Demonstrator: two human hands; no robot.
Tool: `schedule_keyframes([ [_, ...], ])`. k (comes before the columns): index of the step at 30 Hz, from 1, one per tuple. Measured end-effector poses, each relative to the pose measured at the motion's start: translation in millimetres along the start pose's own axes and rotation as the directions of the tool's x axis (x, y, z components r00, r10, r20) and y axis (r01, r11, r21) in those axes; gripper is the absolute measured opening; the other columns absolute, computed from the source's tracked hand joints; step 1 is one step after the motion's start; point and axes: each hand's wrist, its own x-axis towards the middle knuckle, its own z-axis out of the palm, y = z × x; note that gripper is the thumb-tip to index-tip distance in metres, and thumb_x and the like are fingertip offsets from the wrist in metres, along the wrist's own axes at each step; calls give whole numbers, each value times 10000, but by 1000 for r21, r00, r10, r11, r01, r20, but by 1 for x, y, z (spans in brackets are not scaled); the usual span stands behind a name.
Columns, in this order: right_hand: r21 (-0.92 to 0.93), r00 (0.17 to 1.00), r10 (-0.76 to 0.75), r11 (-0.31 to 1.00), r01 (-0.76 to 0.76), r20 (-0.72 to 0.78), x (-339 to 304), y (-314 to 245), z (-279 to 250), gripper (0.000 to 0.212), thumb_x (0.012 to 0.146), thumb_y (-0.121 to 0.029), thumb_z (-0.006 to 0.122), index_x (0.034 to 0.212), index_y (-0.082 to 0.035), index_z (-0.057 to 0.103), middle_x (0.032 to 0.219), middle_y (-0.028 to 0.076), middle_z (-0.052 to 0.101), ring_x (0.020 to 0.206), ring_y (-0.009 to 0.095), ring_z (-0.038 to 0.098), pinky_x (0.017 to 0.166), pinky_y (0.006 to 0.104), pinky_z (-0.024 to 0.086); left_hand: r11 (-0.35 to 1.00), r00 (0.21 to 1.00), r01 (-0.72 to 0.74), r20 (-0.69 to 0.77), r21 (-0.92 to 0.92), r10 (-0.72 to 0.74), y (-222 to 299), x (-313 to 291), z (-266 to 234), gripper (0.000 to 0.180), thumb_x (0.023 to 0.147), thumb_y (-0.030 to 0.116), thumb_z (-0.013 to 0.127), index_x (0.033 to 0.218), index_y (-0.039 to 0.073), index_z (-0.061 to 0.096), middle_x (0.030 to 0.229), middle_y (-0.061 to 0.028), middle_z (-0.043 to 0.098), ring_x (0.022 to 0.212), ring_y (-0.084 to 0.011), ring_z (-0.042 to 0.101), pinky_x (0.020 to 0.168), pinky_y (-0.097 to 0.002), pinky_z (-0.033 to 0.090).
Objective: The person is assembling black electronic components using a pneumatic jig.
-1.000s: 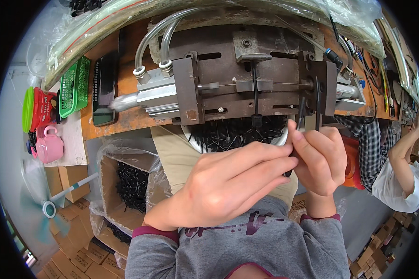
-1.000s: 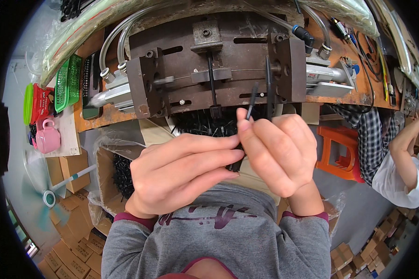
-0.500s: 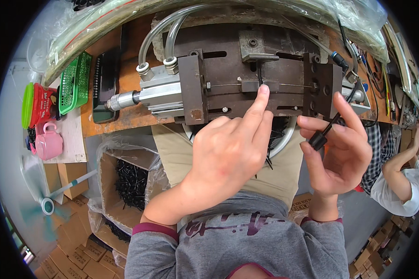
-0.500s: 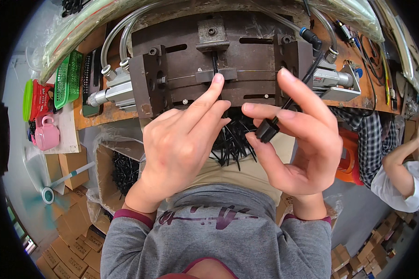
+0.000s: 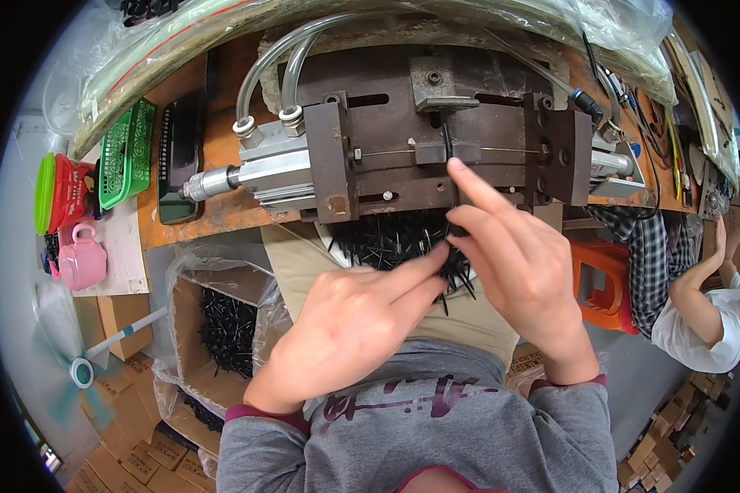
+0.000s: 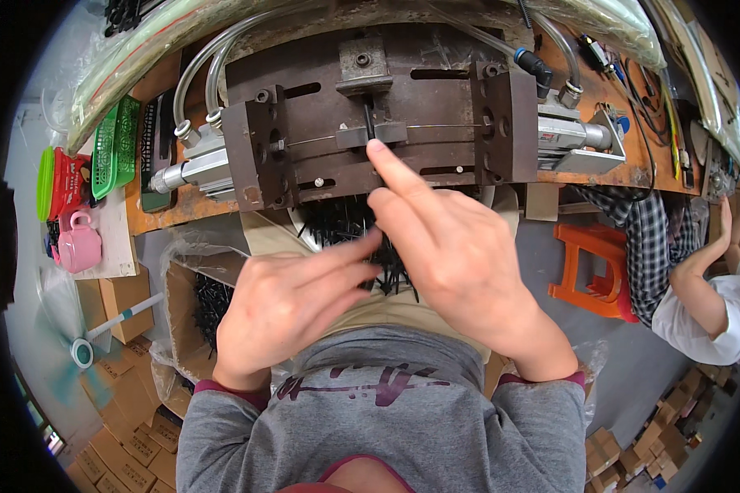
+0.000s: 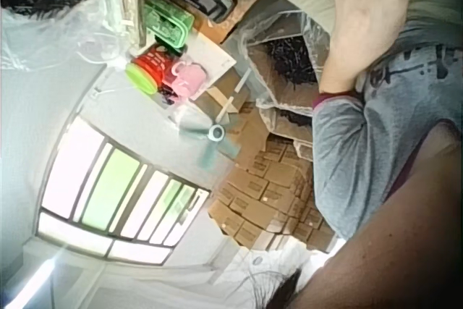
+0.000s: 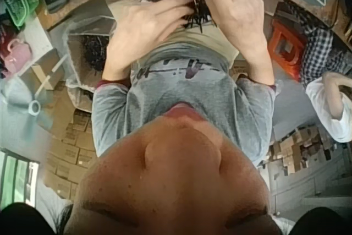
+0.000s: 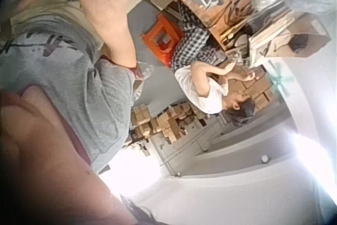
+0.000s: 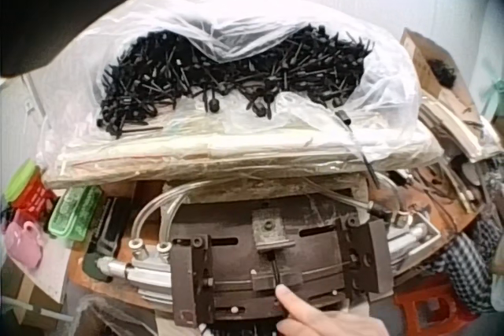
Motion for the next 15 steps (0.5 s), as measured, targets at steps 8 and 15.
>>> schedule_keyframes([
  [8, -186, 999, -10, 982, 18, 45, 8, -3, 5, 296, 713, -16, 774, 981, -38, 650, 1287, 98, 668, 595, 177, 617, 553, 281, 495, 972, 982, 100, 179, -214, -62, -28, -23, 70, 195, 808, 121, 722, 984, 40, 704, 1276, -92, 644, 844, -262, 714, 711, -361, 584],
  [15, 93, 982, 41, 995, -24, -186, -64, 25, 35, 542, 710, -52, 800, 1228, -23, 642, 1245, 178, 640, 918, 279, 653, 722, 321, 534, 978, 915, 176, -346, -115, -205, -74, -40, 119, 378, 781, 135, 799, 1141, 67, 707, 1246, -124, 669, 1078, -296, 643, 939, -375, 506],
])
